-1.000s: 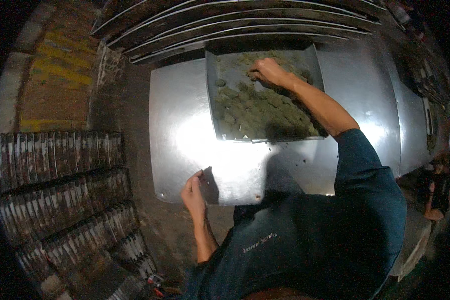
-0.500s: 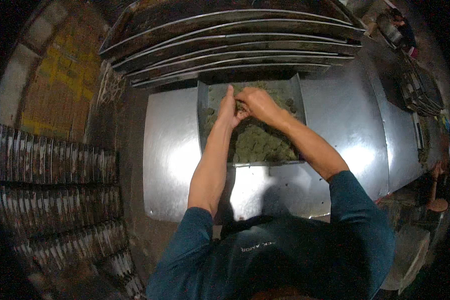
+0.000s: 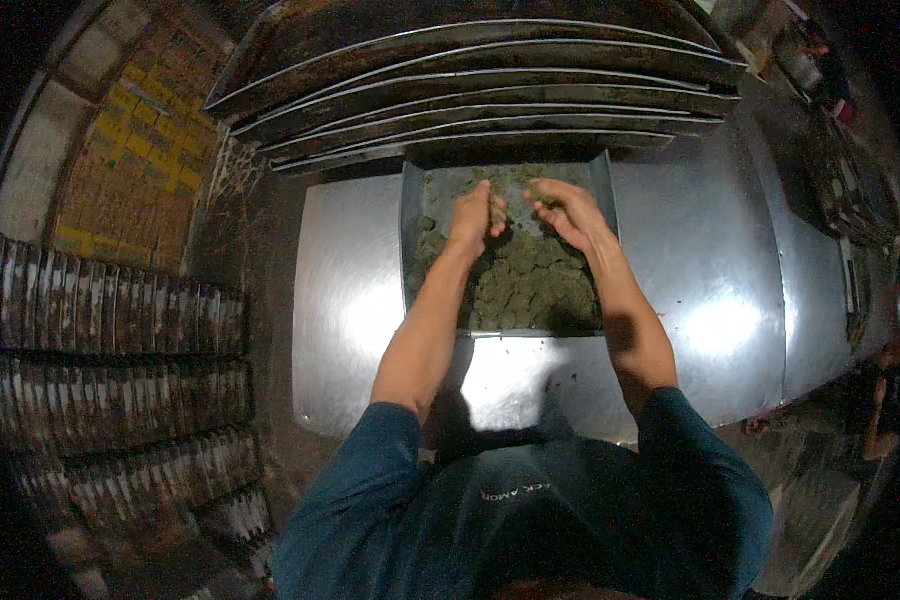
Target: The person repeatedly takes portions of a green dough-like mixture from a metal tray and rolls them into small balls by hand. They place the formed balls back into the tray in neat rows. The process is continuous and repetitive throughout the clip.
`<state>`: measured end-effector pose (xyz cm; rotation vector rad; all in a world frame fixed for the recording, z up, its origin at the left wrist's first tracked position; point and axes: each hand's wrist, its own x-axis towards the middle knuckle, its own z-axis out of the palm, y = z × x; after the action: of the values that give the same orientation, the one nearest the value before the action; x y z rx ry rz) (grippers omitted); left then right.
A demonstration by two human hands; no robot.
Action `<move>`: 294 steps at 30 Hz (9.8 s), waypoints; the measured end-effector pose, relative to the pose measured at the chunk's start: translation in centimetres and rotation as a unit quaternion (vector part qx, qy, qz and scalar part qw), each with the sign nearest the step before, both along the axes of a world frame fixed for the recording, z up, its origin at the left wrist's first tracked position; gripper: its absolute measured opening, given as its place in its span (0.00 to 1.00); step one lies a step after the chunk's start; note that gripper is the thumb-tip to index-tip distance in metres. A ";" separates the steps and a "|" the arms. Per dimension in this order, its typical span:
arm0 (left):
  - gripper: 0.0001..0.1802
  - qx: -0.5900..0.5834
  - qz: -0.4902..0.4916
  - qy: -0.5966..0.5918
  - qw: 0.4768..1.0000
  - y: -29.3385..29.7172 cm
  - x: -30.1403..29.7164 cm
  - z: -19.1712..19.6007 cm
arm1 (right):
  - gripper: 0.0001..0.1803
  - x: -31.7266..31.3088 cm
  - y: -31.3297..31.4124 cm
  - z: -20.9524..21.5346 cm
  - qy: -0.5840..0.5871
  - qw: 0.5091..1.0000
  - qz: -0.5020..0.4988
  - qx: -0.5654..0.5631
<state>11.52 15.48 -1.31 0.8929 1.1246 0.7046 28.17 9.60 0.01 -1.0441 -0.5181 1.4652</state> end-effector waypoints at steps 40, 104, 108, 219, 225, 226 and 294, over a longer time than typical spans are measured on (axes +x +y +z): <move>0.21 -0.095 0.083 -0.287 0.950 -3.3 -7.8 0.3 | 0.15 -2.8 1.2 -2.6 -0.355 0.929 -0.086 -0.064; 0.15 0.316 0.028 0.177 0.932 -10.4 -17.3 5.6 | 0.29 2.4 7.1 -8.2 -0.786 0.603 -0.133 0.007; 0.13 0.276 0.104 0.143 0.945 -8.7 -18.0 4.0 | 0.30 -2.3 8.8 -10.5 -0.800 0.599 0.001 0.021; 0.24 -0.107 -0.061 -0.200 0.972 4.0 0.8 -3.4 | 0.09 -5.9 3.2 2.3 -0.766 0.570 0.146 0.261; 0.23 -0.038 -0.079 0.011 0.996 2.7 2.6 -0.2 | 0.08 -4.6 2.5 4.2 -0.772 0.603 0.138 0.148; 0.24 -0.013 -0.065 0.007 0.998 2.7 2.3 -0.5 | 0.08 -4.1 3.0 4.0 -0.749 0.637 0.129 0.131; 0.16 -0.132 0.183 -0.341 0.913 -9.4 -17.2 2.7 | 0.08 -6.7 7.4 -6.3 -0.848 0.480 0.213 0.069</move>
<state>-5.71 6.03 1.43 0.1566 0.7235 1.0412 21.45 16.98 -6.33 -2.0879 -2.3645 0.1027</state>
